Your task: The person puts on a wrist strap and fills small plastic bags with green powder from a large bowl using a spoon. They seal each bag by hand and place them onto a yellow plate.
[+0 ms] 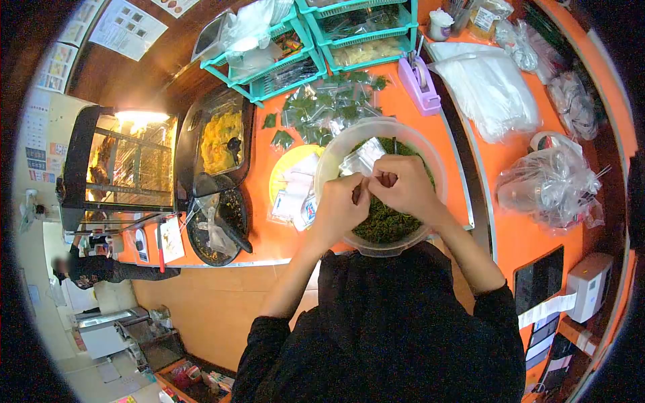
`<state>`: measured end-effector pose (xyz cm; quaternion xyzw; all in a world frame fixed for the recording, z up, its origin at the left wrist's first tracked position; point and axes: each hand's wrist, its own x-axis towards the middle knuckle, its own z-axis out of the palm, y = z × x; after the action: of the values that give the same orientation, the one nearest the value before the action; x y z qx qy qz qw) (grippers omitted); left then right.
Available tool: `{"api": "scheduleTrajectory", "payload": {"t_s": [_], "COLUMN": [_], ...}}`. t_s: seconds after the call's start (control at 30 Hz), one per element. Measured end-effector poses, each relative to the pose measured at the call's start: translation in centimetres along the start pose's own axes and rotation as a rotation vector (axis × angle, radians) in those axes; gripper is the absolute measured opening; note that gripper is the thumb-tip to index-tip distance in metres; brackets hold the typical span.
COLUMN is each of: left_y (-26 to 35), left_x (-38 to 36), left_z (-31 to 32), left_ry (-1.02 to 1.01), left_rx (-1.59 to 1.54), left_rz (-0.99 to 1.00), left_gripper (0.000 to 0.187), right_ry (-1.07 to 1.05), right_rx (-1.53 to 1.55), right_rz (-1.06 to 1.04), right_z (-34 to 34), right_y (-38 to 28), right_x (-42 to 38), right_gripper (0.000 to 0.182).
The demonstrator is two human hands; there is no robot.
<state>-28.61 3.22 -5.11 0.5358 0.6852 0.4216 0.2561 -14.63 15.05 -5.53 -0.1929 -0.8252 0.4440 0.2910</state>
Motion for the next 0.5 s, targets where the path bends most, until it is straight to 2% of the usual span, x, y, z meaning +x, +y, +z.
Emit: {"api": "scheduleTrajectory", "payload": {"t_s": [0.03, 0.07, 0.1, 0.13, 0.27, 0.33, 0.4, 0.43, 0.5], "left_y": [-0.2, 0.1, 0.6, 0.8, 0.2, 1.2, 0.9, 0.7, 0.1], "left_x": [-0.1, -0.1, -0.1, -0.1, -0.1, 0.2, 0.5, 0.5, 0.4], "left_z": [0.3, 0.1, -0.3, -0.5, -0.4, -0.2, -0.3, -0.3, -0.2], "left_ry": [0.093, 0.095, 0.102, 0.107, 0.133, 0.292, 0.27, 0.247, 0.236], "left_rx": [0.23, 0.23, 0.223, 0.216, 0.32, 0.284, 0.19, 0.093, 0.081], "left_rz": [0.163, 0.165, 0.053, -0.061, -0.017, -0.024, 0.041, 0.107, 0.058], "left_gripper": [0.013, 0.013, 0.013, 0.012, 0.01, 0.014, 0.019, 0.024, 0.023], "right_ry": [-0.001, 0.096, 0.194, 0.195, 0.205, 0.237, 0.13, 0.129, 0.08], "right_rx": [0.001, -0.127, -0.254, -0.254, -0.318, -0.342, -0.033, -0.033, 0.036], "right_rz": [0.0, -0.058, -0.115, -0.112, -0.099, -0.092, -0.016, -0.017, 0.032], "right_z": [-0.1, -0.2, -0.3, -0.1, 0.0, -0.2, -0.3, -0.4, -0.6], "right_y": [0.0, 0.1, 0.2, 0.4, -0.1, -0.3, 0.1, 0.0, -0.1], "right_x": [0.0, 0.1, 0.1, -0.1, 0.2, 0.3, 0.5, 0.6, 0.5], "right_gripper": [0.013, 0.012, 0.012, 0.012, 0.012, 0.011, 0.008, 0.008, 0.006]}}
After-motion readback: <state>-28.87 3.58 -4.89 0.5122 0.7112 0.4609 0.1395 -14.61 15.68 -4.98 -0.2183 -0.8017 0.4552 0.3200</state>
